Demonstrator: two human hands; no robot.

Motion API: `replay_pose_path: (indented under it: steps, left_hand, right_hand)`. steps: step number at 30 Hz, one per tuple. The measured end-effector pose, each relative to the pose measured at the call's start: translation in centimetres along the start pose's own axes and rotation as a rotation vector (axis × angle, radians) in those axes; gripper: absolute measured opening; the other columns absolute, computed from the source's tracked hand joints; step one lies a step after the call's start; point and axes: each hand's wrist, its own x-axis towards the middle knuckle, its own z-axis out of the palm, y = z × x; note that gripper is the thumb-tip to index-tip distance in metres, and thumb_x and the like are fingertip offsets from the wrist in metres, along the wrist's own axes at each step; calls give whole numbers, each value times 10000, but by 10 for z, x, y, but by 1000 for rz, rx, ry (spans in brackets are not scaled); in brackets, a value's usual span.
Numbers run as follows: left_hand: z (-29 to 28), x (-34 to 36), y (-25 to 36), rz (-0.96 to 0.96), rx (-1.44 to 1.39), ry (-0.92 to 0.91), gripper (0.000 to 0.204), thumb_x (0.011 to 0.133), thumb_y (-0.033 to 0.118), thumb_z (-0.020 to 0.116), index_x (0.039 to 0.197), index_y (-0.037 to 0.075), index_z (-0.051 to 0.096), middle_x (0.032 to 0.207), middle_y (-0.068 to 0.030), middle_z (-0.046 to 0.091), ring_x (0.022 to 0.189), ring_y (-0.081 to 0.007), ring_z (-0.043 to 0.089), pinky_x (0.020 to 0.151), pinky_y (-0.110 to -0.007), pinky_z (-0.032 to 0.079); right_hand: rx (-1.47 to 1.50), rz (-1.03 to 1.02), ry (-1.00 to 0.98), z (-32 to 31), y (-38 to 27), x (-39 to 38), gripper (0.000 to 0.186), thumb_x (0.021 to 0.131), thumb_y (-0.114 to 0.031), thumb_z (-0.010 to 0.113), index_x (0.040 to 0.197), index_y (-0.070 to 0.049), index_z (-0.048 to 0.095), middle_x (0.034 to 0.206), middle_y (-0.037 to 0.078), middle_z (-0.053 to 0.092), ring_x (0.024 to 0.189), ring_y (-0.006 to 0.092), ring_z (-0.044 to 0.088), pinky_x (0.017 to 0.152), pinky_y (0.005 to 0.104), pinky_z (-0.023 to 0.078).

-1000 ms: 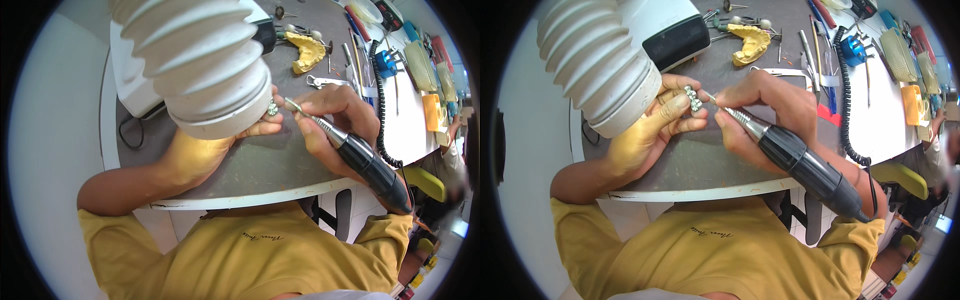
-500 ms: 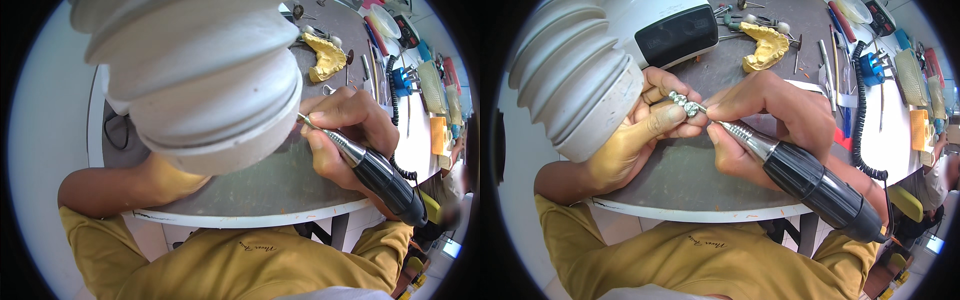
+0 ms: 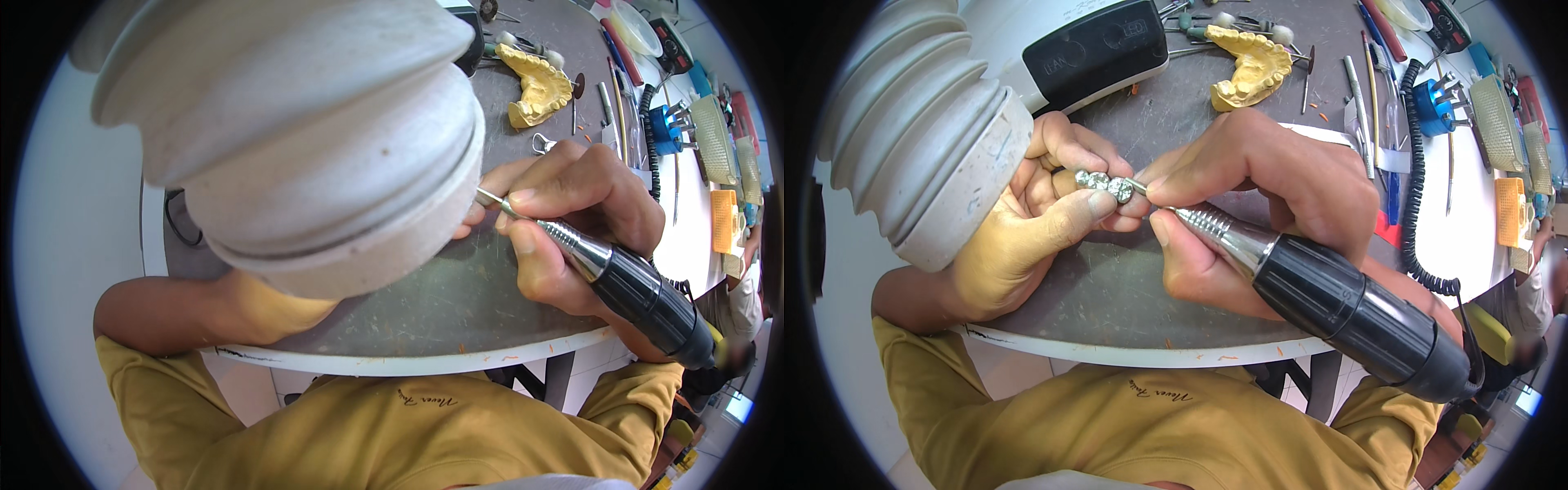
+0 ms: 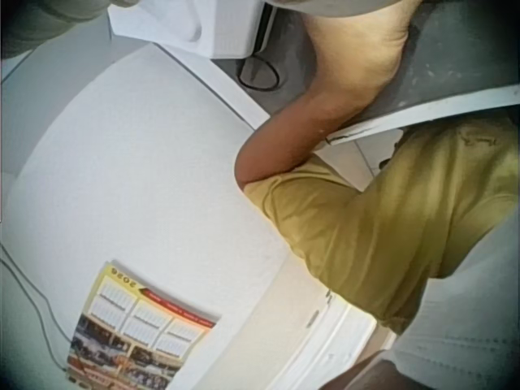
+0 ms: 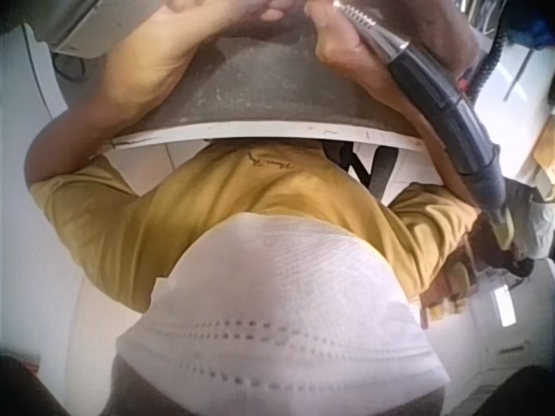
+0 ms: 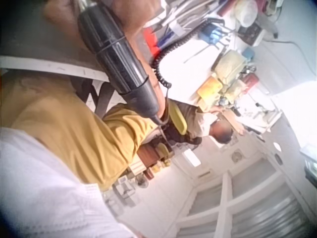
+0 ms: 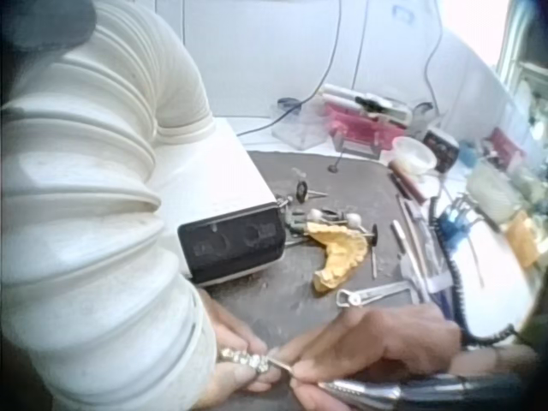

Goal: The person uses a rotary tool to polish a small silver-colored metal object, likely a piece of jewelry, while holding it with their left hand. They rotate the object to access different surfaces and continue polishing under a magnifying lamp.

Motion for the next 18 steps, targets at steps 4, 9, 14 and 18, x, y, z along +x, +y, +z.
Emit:
replay_pose_path:
  steps: [4, 9, 14, 18]
  left_hand:
    - [9, 1, 7, 13, 22, 10, 213, 915, -90, 521, 1081, 9, 433, 1157, -169, 526, 1035, -213, 653, 917, -314, 569]
    - [2, -1, -6, 41, -10, 0, 201, 912, -87, 527, 1060, 10, 431, 1154, -173, 527, 1019, -208, 657, 907, -317, 574]
    - [-2, 0, 0, 51, 199, -77, 194, 912, -85, 531, 1055, 3, 433, 1140, -173, 538, 1012, -210, 661, 901, -319, 577]
    - [1, -2, 6, 35, 305, -92, 187, 914, -85, 529, 1054, -4, 436, 1128, -171, 554, 1013, -214, 664, 899, -322, 578]
  right_hand:
    - [8, -23, -4, 0, 1, 0, 177, 814, 48, 649, 944, 5, 537, 797, 155, 594, 812, 290, 698, 733, 373, 536]
    - [12, -42, -15, 0, 3, 0, 181, 810, 55, 655, 948, 7, 548, 785, 158, 605, 815, 295, 701, 734, 379, 548]
    - [55, -5, -1, 2, 2, -1, 187, 802, 71, 654, 950, 12, 556, 787, 155, 609, 810, 302, 704, 727, 375, 556]
    - [4, -71, -33, 1, 7, 0, 192, 797, 80, 652, 950, 14, 556, 797, 159, 619, 819, 301, 704, 732, 370, 557]
